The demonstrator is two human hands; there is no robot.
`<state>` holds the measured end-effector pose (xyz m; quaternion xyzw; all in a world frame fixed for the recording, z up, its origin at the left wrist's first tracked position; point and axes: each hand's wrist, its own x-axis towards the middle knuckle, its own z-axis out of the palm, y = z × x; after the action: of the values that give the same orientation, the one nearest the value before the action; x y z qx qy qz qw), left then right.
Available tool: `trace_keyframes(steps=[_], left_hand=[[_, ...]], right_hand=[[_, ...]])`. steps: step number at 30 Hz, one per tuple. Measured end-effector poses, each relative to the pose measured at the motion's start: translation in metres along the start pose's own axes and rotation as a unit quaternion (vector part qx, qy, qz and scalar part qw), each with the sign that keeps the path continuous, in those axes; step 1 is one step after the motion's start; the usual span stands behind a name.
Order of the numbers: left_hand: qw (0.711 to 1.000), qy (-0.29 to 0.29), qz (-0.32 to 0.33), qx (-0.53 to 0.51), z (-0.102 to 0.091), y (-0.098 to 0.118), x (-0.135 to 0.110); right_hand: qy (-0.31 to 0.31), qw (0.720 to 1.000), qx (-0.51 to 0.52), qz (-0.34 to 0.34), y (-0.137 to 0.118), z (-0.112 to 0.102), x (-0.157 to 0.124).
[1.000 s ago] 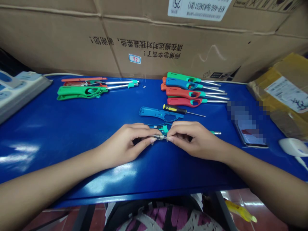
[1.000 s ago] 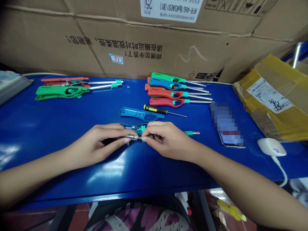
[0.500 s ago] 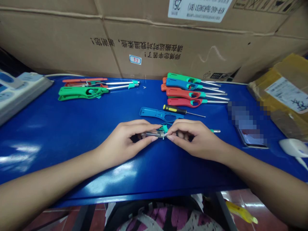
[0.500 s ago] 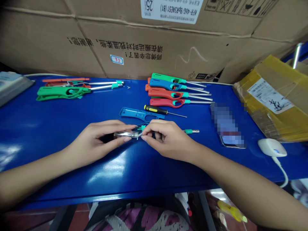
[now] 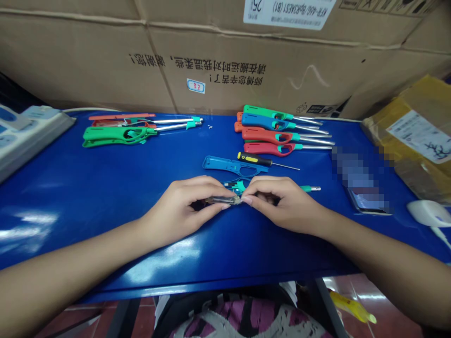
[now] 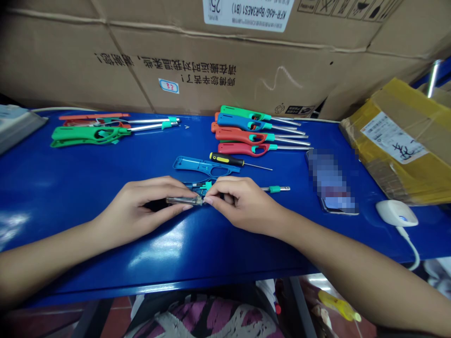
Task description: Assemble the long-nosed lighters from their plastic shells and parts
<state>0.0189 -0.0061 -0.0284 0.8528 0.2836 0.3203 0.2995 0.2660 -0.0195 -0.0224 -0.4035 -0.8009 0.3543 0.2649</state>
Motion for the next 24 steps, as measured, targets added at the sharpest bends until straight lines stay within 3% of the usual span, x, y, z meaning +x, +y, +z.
trace_keyframes(steps=[4, 11, 24], left_hand=[[1.0, 0.001, 0.016, 0.008, 0.0001, -0.0005, -0.0007], [0.999, 0.038, -0.02, 0.025, 0.0002, 0.0002, -0.0022], [0.998, 0.032, -0.06, -0.012, 0.0028, 0.0045, -0.0003]], right_hand=[[-0.002, 1.0, 0.0, 0.006, 0.0003, 0.0002, 0.0004], [0.027, 1.0, -0.009, -0.001, -0.0005, -0.0013, -0.0013], [0.024, 0.999, 0.016, 0.019, -0.002, 0.0006, -0.0007]])
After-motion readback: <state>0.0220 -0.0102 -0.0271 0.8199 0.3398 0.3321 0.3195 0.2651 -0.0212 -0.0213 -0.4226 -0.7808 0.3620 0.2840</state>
